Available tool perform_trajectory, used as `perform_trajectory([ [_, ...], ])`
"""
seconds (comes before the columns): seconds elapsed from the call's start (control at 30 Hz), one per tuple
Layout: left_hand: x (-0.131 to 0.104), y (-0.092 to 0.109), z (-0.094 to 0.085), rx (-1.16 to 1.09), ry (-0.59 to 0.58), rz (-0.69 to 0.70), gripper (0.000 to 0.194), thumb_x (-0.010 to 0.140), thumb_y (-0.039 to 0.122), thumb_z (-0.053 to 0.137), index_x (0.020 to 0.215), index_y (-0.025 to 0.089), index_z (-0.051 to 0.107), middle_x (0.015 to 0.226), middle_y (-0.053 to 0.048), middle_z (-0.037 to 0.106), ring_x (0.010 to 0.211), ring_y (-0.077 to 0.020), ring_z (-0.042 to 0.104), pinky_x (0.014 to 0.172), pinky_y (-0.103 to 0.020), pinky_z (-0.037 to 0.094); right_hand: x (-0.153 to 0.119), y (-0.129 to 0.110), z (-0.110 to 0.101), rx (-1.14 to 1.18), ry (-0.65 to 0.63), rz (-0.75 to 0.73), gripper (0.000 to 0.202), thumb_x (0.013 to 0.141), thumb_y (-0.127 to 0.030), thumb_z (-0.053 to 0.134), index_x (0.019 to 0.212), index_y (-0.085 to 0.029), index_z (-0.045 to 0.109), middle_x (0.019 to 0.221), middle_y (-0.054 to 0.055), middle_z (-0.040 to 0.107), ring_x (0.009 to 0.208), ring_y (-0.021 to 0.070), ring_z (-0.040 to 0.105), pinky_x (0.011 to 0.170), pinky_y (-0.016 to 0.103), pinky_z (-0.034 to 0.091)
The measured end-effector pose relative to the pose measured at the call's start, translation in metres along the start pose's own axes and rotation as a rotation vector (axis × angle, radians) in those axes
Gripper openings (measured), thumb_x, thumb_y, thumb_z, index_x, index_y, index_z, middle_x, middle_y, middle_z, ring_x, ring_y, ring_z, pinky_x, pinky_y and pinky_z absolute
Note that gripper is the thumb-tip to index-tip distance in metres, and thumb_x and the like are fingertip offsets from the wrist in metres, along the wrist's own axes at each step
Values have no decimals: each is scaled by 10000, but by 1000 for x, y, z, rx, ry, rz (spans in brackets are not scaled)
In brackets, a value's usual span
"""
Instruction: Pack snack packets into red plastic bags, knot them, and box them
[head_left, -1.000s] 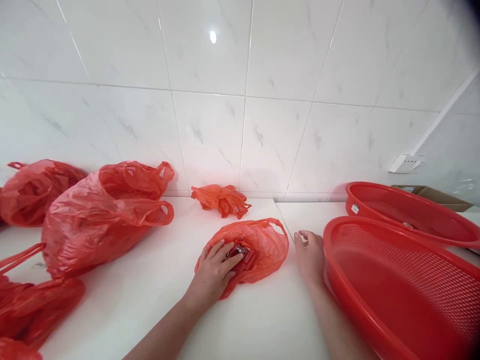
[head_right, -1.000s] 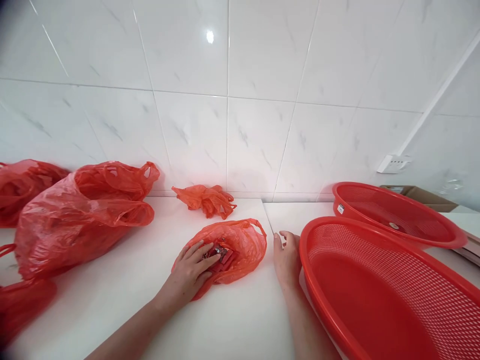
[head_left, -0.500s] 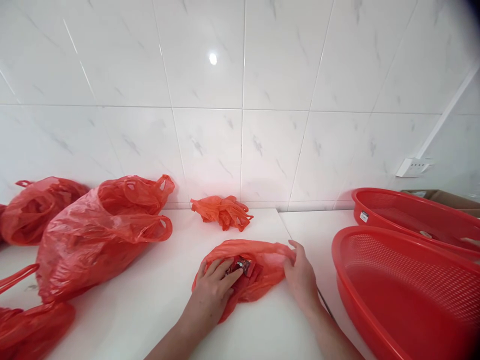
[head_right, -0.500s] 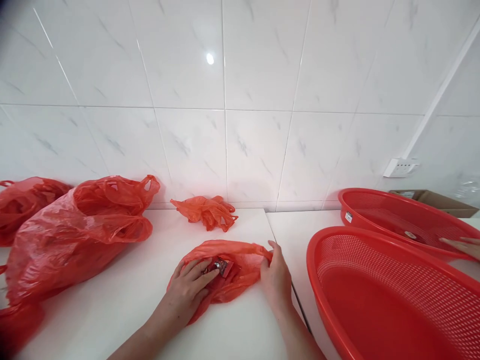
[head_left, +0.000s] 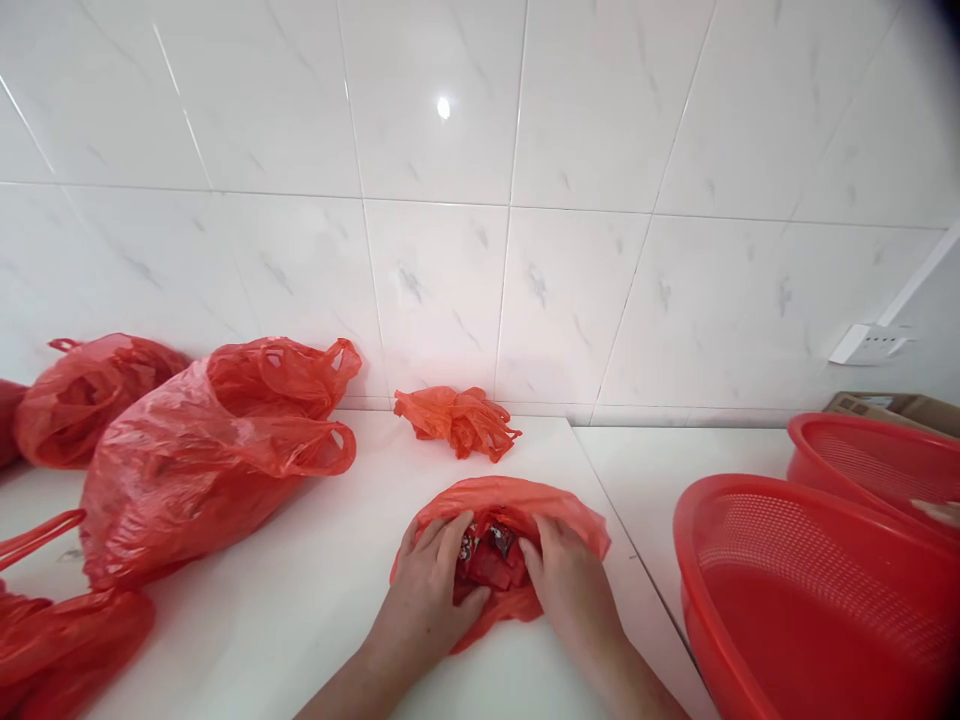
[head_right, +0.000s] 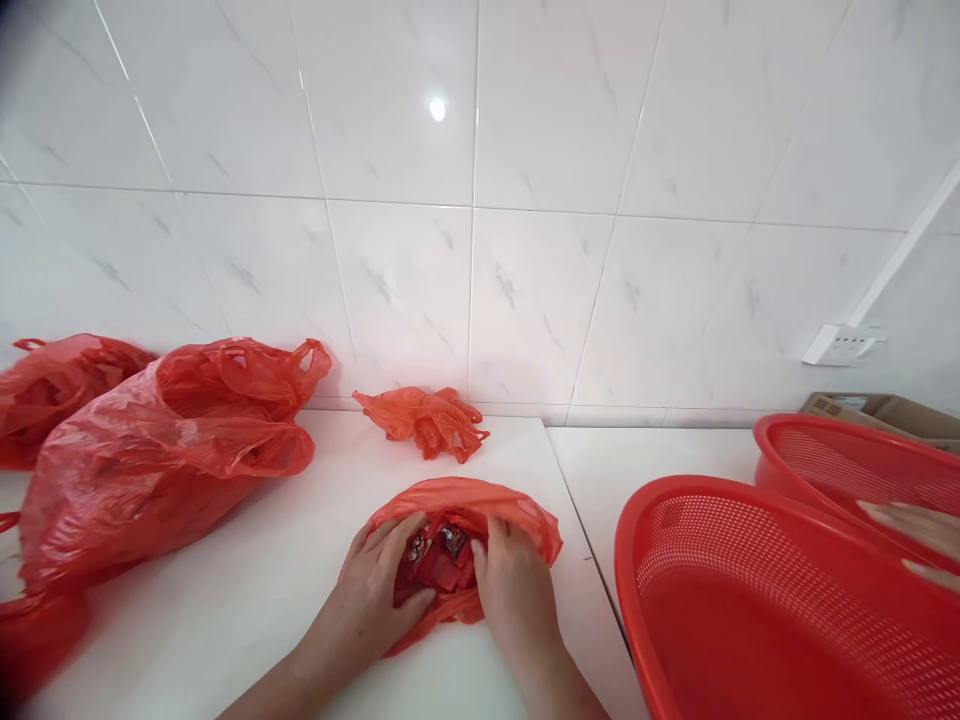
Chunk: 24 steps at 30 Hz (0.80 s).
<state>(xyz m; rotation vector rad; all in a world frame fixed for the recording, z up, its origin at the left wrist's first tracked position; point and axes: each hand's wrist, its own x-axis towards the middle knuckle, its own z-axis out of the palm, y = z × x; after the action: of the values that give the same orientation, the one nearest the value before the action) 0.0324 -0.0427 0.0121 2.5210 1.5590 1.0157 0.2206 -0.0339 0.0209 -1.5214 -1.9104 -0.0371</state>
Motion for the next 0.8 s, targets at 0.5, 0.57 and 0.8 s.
perform_trajectory([
  [0.5,4,10,-13,147,-57,175,557,792,94,460,1305,310,463,1394,-47,464,1253,-287,428,1043,-571,278,-3,3,4,416,21,164,333,802,-204,479,1118,-215,585,1140,68,634,1057,223,588,928,404,484],
  [0.57,5,13,-15,147,-84,181,464,796,166,531,1235,316,536,1369,-43,492,1221,-305,455,1026,-589,285,-2,3,2,434,13,182,335,800,-203,477,1116,-221,588,1126,65,641,1043,222,593,924,404,481],
  [0.8,7,2,-11,70,-90,54,334,799,192,568,1121,272,608,1221,-37,614,1134,-253,526,991,-515,345,1,8,-6,377,-76,322,331,774,-229,472,1069,-183,617,1123,79,627,1068,241,562,930,385,445],
])
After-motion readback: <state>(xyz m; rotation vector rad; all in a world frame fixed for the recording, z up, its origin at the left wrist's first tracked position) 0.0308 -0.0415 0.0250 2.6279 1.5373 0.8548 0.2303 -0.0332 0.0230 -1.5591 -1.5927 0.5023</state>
